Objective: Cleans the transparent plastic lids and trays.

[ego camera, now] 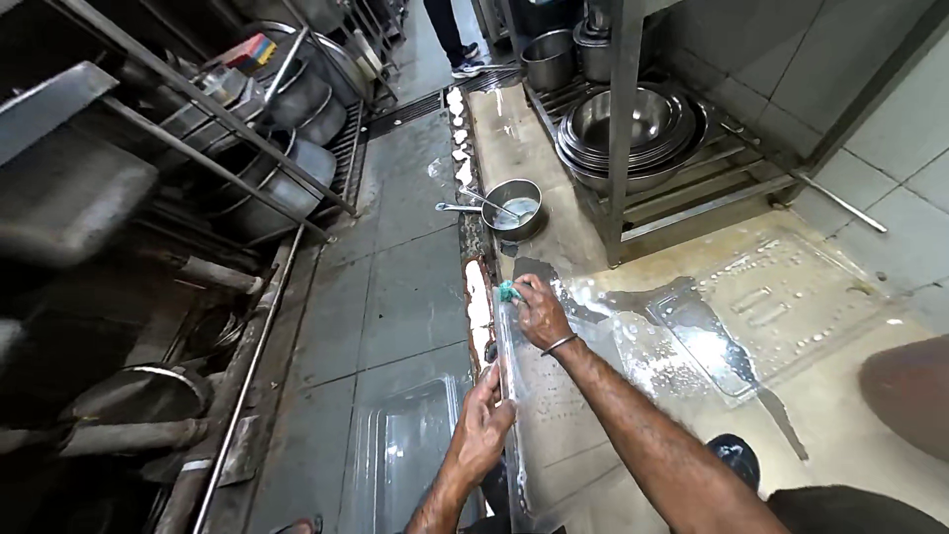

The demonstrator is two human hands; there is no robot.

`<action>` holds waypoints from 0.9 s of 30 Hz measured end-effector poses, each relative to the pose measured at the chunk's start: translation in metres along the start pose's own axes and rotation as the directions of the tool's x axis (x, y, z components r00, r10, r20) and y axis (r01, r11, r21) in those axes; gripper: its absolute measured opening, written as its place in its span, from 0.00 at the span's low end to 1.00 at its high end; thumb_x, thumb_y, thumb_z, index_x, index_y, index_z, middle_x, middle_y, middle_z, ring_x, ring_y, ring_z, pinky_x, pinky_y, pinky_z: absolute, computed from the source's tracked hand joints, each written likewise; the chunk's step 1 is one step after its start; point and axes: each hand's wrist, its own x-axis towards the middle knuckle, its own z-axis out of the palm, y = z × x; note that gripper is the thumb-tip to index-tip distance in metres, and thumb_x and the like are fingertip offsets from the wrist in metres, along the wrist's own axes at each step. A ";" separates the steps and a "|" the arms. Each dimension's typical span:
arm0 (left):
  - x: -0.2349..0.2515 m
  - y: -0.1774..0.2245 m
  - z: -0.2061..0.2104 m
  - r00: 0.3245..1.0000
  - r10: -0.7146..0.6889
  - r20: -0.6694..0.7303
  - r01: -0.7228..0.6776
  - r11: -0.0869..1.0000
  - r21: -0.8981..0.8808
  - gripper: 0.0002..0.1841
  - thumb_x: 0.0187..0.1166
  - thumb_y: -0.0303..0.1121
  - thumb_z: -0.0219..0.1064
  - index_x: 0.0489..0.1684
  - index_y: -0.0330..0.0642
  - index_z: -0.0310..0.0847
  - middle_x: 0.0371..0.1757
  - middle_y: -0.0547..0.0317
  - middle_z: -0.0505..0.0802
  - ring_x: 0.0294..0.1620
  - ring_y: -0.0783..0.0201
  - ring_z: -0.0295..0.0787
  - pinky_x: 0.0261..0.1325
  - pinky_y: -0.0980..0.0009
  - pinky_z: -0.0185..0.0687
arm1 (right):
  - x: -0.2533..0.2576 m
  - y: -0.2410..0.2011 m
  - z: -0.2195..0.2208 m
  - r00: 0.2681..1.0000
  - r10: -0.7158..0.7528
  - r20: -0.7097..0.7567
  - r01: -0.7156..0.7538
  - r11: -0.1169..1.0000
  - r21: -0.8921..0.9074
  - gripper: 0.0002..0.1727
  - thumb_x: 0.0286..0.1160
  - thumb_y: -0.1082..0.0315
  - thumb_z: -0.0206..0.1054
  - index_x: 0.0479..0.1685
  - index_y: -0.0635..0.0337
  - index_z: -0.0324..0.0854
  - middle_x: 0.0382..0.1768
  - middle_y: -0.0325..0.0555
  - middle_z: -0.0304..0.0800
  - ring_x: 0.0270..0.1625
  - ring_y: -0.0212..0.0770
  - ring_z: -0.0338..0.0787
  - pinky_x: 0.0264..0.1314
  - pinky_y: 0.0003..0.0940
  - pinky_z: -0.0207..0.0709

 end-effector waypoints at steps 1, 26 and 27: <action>0.000 0.000 -0.003 1.000 0.012 0.004 -0.012 1.000 0.012 0.37 0.69 0.23 0.58 0.86 0.24 0.60 0.69 0.43 0.89 0.63 0.59 0.91 0.65 0.64 0.89 | -0.005 0.012 0.003 0.999 0.026 -0.024 -0.025 1.000 0.005 0.16 0.79 0.72 0.64 0.61 0.64 0.89 0.66 0.60 0.85 0.69 0.58 0.85 0.73 0.55 0.79; -0.001 -0.023 -0.012 0.953 -0.020 -0.302 0.128 0.930 0.344 0.18 0.76 0.24 0.66 0.62 0.28 0.70 0.37 0.72 0.85 0.27 0.80 0.81 0.31 0.77 0.83 | -0.091 0.274 0.018 0.701 0.707 0.097 -0.677 0.702 -0.220 0.25 0.90 0.58 0.57 0.81 0.55 0.76 0.83 0.58 0.73 0.83 0.63 0.73 0.77 0.68 0.71; 0.000 -0.023 -0.012 0.957 -0.026 -0.290 0.118 0.945 0.305 0.17 0.77 0.23 0.65 0.62 0.32 0.71 0.36 0.76 0.86 0.25 0.80 0.81 0.28 0.77 0.82 | -0.091 0.289 0.013 0.658 0.745 0.110 -0.704 0.661 -0.261 0.26 0.91 0.56 0.56 0.84 0.55 0.74 0.84 0.59 0.71 0.83 0.64 0.73 0.76 0.68 0.71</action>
